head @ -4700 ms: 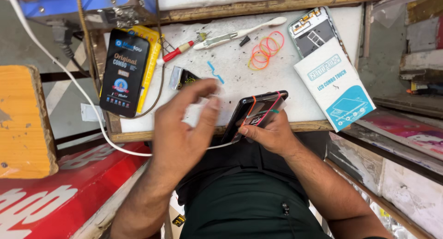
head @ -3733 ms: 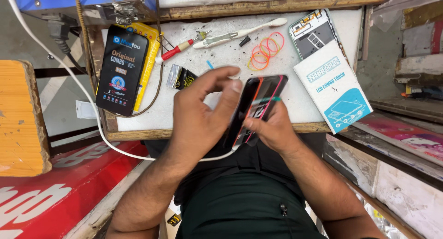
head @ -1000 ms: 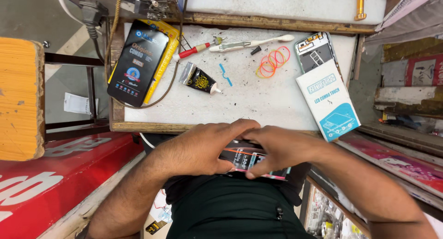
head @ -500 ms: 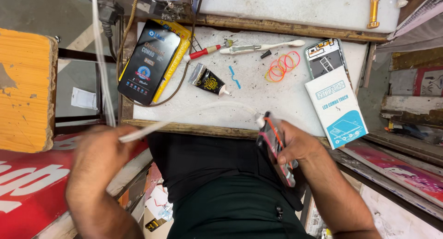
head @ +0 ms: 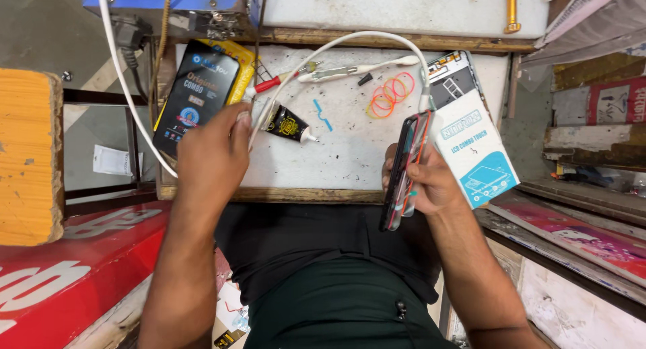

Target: The person applies adhesive to the edges of a smartphone screen assembly, then secures it with multiple rubber bands. The person then removes the battery from a disassembled phone chassis and places it on the table. The person handles a yellow battery packaging and a phone screen box.

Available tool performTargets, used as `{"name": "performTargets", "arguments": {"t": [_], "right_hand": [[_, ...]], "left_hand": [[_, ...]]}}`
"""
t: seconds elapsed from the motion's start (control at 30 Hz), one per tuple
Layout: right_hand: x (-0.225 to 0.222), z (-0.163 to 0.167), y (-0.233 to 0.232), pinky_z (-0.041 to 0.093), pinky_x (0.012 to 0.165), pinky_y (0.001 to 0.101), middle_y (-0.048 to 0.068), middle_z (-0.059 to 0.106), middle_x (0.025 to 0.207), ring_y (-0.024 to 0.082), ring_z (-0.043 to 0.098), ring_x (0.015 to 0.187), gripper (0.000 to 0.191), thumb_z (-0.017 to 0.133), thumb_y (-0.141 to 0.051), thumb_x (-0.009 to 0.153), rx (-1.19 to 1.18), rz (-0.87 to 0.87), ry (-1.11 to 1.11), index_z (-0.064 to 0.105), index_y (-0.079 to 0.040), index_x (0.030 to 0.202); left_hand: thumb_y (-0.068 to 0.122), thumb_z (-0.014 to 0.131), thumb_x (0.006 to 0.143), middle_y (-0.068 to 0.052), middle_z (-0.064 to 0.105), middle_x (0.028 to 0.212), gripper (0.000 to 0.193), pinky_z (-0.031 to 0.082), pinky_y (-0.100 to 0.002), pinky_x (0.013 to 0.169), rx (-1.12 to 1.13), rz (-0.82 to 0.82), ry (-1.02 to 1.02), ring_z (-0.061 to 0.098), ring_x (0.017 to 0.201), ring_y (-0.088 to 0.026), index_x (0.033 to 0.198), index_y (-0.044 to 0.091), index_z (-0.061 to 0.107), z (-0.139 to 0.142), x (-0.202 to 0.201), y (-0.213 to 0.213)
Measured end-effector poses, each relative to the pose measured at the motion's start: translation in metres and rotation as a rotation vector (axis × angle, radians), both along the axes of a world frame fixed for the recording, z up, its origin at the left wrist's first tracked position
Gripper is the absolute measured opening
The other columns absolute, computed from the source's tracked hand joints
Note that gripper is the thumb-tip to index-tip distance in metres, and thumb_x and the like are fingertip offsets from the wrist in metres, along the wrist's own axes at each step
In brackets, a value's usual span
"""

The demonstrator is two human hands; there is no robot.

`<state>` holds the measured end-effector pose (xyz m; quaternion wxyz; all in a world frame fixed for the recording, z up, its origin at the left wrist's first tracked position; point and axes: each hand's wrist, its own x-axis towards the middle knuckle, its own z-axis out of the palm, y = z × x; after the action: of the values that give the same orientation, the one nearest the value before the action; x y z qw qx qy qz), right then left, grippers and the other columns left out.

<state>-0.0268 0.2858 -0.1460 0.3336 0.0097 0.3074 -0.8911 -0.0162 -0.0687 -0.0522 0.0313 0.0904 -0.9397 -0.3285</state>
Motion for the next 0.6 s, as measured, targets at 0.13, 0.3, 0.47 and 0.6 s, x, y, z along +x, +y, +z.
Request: {"name": "performTargets", "arguments": {"t": [0.13,0.3,0.47,0.6], "right_hand": [[0.008,0.002,-0.005,0.062,0.077,0.0392,0.018,0.07,0.104,0.029,0.074,0.09,0.039,0.087,-0.011,0.085,0.087,-0.032,0.055,0.065,0.002,0.114],[0.015,0.007,-0.013,0.061,0.077,0.0382,0.014,0.069,0.102,0.024,0.072,0.09,0.049,0.087,-0.007,0.084,0.141,-0.065,0.06,0.061,-0.004,0.125],[0.015,0.01,-0.011,0.062,0.081,0.0416,0.017,0.07,0.106,0.028,0.074,0.094,0.04,0.087,-0.011,0.086,0.161,0.018,0.112,0.063,0.001,0.116],[0.015,0.009,-0.01,0.063,0.077,0.0425,0.018,0.071,0.103,0.028,0.074,0.091,0.042,0.088,-0.013,0.085,0.157,0.025,0.103,0.063,0.0,0.116]], "left_hand": [[0.028,0.068,0.099,-0.02,0.073,0.085,0.024,0.054,-0.054,0.066,-0.255,-0.076,-0.067,0.07,0.076,-0.042,0.116,0.012,0.074,-0.015,-0.023,0.018],[0.029,0.07,0.098,-0.018,0.075,0.095,0.024,0.055,-0.052,0.068,-0.221,-0.091,-0.04,0.072,0.082,-0.039,0.109,0.008,0.072,-0.016,-0.019,0.022],[0.027,0.071,0.1,-0.015,0.074,0.088,0.02,0.055,-0.047,0.072,-0.07,0.01,-0.206,0.072,0.082,-0.035,0.102,0.007,0.069,-0.013,-0.017,0.012],[0.025,0.071,0.098,-0.009,0.074,0.093,0.019,0.059,-0.039,0.074,0.181,0.108,-0.139,0.076,0.081,-0.026,0.103,0.007,0.066,-0.012,-0.012,0.008]]}}
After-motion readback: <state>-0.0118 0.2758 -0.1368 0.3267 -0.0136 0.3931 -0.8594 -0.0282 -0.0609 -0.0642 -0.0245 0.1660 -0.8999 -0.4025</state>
